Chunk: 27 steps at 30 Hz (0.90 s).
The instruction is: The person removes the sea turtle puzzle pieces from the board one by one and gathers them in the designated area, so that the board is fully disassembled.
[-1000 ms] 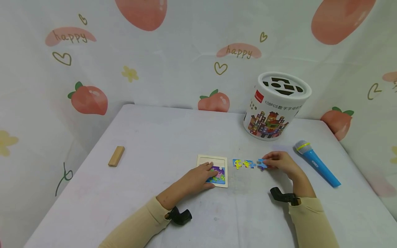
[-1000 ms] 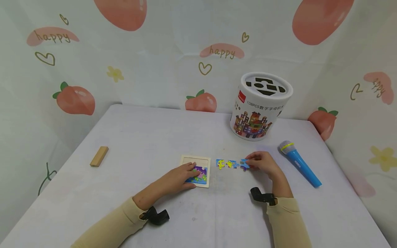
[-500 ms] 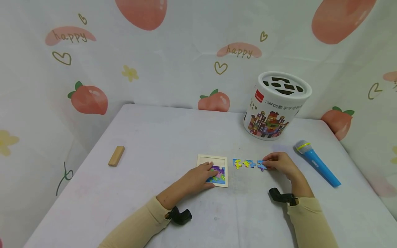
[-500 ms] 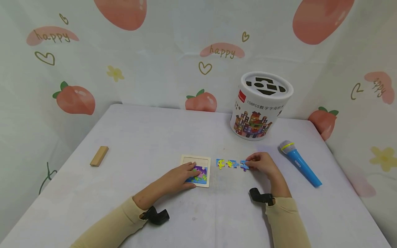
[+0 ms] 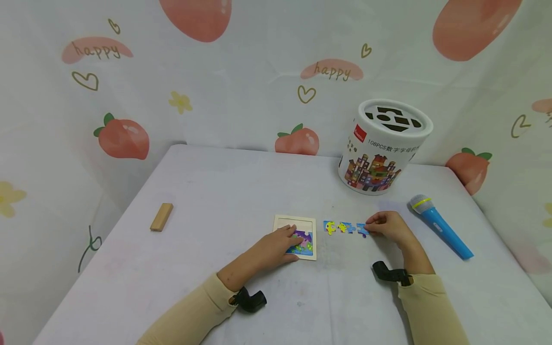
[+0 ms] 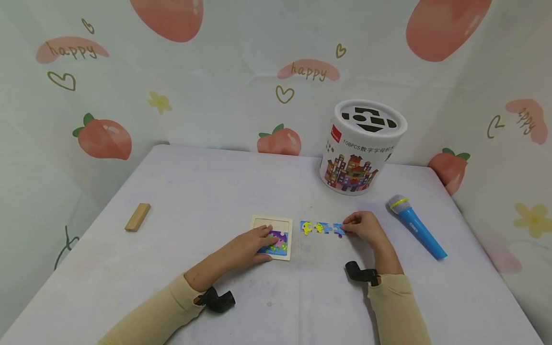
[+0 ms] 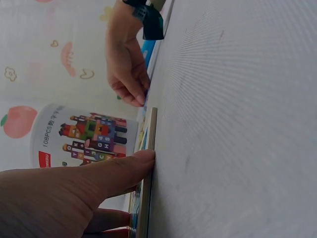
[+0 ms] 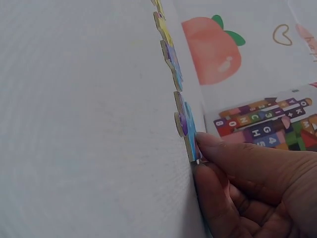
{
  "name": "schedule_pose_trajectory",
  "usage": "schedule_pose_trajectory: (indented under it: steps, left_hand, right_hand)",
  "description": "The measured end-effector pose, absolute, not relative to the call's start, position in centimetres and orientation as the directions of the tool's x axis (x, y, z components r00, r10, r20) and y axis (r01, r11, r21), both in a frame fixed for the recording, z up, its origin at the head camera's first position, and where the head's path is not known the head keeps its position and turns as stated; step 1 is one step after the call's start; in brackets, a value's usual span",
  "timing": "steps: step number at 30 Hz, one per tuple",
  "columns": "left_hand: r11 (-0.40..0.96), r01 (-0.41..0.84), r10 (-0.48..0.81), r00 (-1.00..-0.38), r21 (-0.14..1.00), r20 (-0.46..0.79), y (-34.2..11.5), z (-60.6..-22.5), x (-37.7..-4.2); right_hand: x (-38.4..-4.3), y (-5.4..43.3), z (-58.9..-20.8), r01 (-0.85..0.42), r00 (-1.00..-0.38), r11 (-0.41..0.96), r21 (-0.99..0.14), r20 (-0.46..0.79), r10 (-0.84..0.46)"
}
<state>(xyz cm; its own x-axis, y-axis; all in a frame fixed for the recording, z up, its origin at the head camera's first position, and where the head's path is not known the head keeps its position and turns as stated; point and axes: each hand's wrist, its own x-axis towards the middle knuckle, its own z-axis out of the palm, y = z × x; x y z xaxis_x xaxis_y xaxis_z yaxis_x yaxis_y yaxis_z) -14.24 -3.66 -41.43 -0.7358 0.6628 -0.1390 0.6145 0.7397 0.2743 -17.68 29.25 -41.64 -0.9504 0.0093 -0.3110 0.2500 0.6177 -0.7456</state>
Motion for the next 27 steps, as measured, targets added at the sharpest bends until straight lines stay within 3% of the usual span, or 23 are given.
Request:
schedule_pose_trajectory:
  steps: [10, 19, 27]
  left_hand:
    - [0.732, 0.614, 0.666, -0.737, 0.296, -0.118, -3.8, -41.7, -14.3]
    - [0.706, 0.587, 0.671, -0.733, 0.398, -0.110, -4.3, -41.7, -14.7]
    - [0.686, 0.560, 0.666, -0.740, 0.465, -0.091, -4.5, -41.9, -15.2]
  right_hand:
    - [-17.6, 29.2, -41.5, 0.242, -0.952, 0.637, -0.732, -0.308, 0.008]
    - [-17.4, 29.2, -40.8, 0.261, -0.944, 0.648, -0.715, -0.331, 0.014]
    - [-17.5, 28.1, -39.9, 0.199, -0.958, 0.682, -0.704, -0.287, -0.017]
